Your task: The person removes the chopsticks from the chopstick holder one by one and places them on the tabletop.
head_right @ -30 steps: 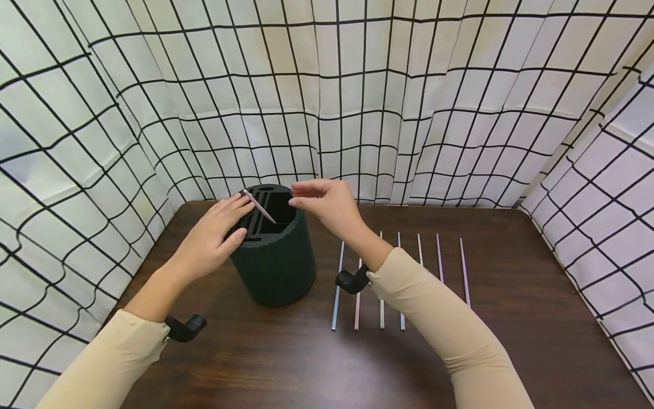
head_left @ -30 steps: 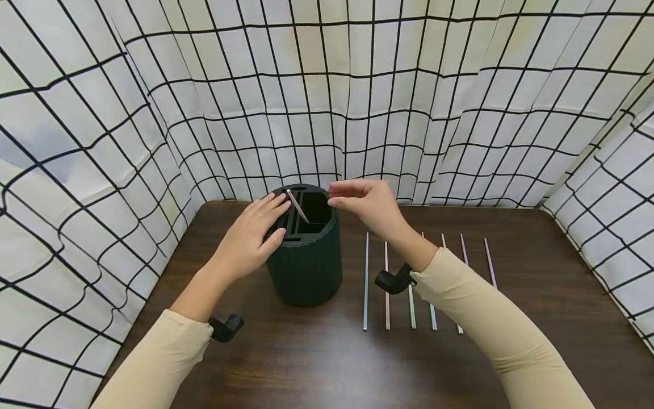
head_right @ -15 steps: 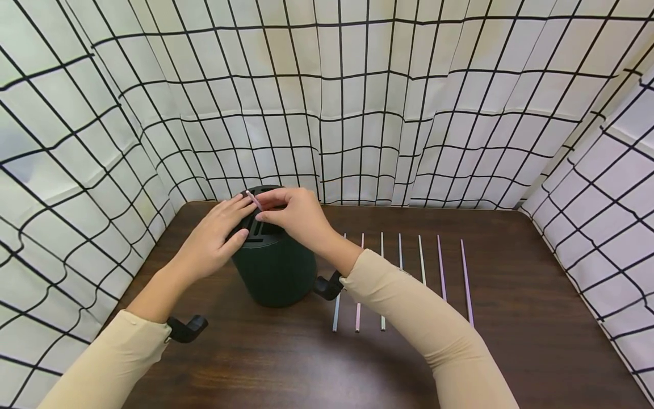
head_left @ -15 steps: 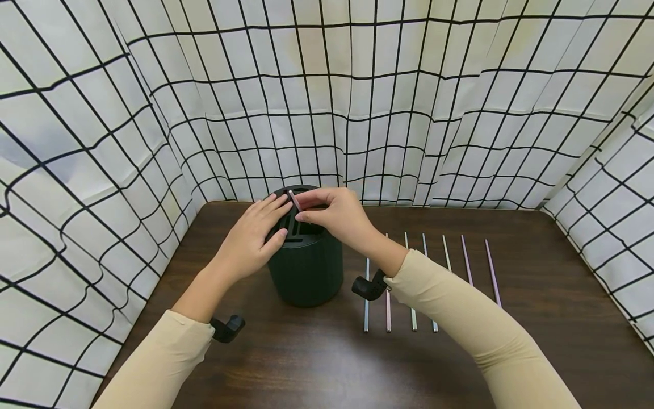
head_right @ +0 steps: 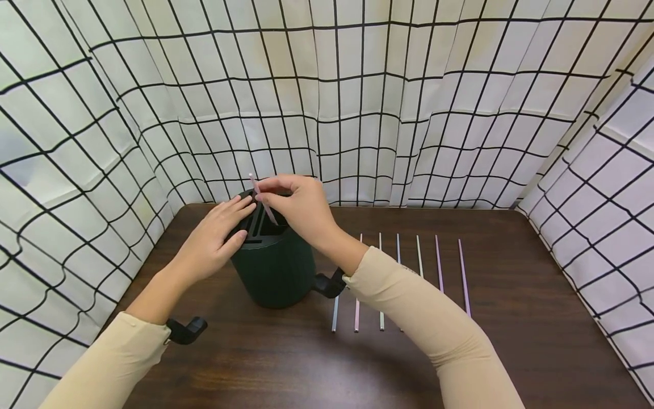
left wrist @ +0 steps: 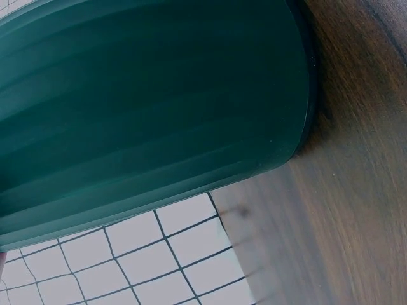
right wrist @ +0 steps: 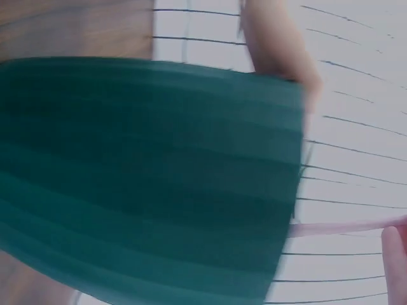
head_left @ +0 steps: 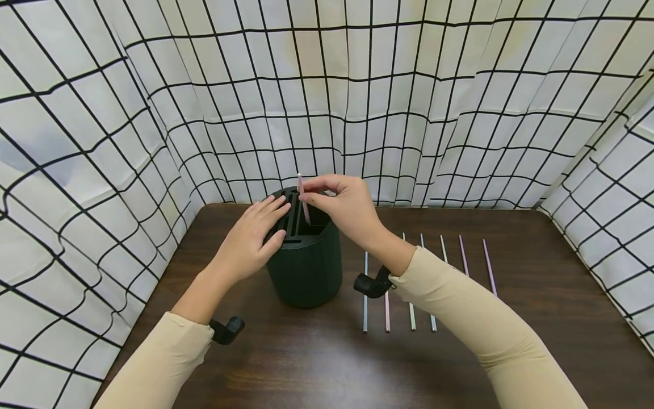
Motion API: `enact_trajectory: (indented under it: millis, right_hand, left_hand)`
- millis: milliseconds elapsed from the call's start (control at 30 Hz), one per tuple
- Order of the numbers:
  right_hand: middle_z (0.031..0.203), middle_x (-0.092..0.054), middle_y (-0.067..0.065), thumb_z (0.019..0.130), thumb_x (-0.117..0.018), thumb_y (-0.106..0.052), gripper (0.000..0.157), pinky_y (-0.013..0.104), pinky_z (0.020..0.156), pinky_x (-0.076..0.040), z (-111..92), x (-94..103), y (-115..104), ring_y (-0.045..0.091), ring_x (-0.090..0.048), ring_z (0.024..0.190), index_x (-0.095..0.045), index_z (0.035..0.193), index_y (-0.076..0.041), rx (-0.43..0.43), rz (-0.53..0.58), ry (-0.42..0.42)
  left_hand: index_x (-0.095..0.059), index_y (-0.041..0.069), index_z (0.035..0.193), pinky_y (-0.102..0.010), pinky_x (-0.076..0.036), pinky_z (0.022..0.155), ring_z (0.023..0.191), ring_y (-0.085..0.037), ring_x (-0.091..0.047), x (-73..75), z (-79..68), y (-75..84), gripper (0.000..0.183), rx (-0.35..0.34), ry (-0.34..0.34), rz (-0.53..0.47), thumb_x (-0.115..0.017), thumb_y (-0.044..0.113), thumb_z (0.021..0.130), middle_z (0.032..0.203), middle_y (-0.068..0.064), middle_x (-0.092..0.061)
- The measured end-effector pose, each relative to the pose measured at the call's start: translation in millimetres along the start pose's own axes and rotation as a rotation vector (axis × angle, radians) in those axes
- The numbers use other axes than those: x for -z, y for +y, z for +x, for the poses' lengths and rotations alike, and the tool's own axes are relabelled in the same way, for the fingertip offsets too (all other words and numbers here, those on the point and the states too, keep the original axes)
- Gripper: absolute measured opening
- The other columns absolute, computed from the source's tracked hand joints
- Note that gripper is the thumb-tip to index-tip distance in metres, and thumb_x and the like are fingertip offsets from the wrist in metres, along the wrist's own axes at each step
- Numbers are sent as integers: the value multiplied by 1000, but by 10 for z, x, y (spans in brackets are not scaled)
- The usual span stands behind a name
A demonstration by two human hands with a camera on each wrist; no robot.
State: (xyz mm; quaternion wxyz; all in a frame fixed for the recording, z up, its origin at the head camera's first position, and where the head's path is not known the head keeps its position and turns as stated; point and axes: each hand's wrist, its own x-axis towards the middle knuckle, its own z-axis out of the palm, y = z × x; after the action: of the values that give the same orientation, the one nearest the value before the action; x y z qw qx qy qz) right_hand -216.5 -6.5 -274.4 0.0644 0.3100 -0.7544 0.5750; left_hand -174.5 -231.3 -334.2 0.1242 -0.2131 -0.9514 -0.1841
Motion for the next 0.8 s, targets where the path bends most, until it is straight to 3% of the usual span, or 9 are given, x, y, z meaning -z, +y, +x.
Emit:
enact_trajectory:
  millis: [200,267,400,500,600,800]
  right_hand:
    - [100,-76,18,87,-72,1,15,34,89,-61,-39,290,-272,16,-73,99,-75,100,7,180,174,90]
    - [98,-77,13,86,-72,4,14,34,89,-61,-57,414,-359,14,-73,97,-75,99,8,228,226,124]
    - [92,-77,2,85,-69,11,17,35,87,-61,-100,686,-491,15,-74,89,-77,95,0,256,365,205]
    - [90,-77,2,85,-68,13,23,35,84,-61,-143,900,-531,17,-75,85,-78,94,-6,205,448,265]
    - [91,-77,8,83,-71,10,17,35,84,-61,-192,1102,-498,19,-76,86,-78,96,1,98,533,295]
    - [94,-76,11,81,-75,7,19,34,83,-61,-343,1469,-230,20,-76,87,-76,100,7,-86,623,315]
  left_hand:
    - [-41,7,152,-53,-17,126,153,-32,-23,3,-10,-8,55,-6,0,8,-44,31,103,162,-11,-34]
    - [-40,7,152,-53,-16,126,153,-33,-23,3,-12,-7,55,-8,-2,7,-44,32,103,162,-11,-34]
    - [-40,7,152,-53,-16,126,153,-33,-23,-1,-11,-4,55,-9,0,6,-44,32,103,162,-11,-33]
    - [-41,6,152,-54,-16,126,153,-34,-24,-4,-2,-1,55,-16,5,4,-44,31,103,161,-12,-34]
    - [-41,6,152,-54,-17,126,153,-34,-25,-7,2,0,55,-22,13,4,-44,30,103,161,-13,-35]
    - [-41,6,152,-54,-17,126,152,-34,-25,-6,-10,0,55,-18,13,6,-44,30,103,161,-13,-35]
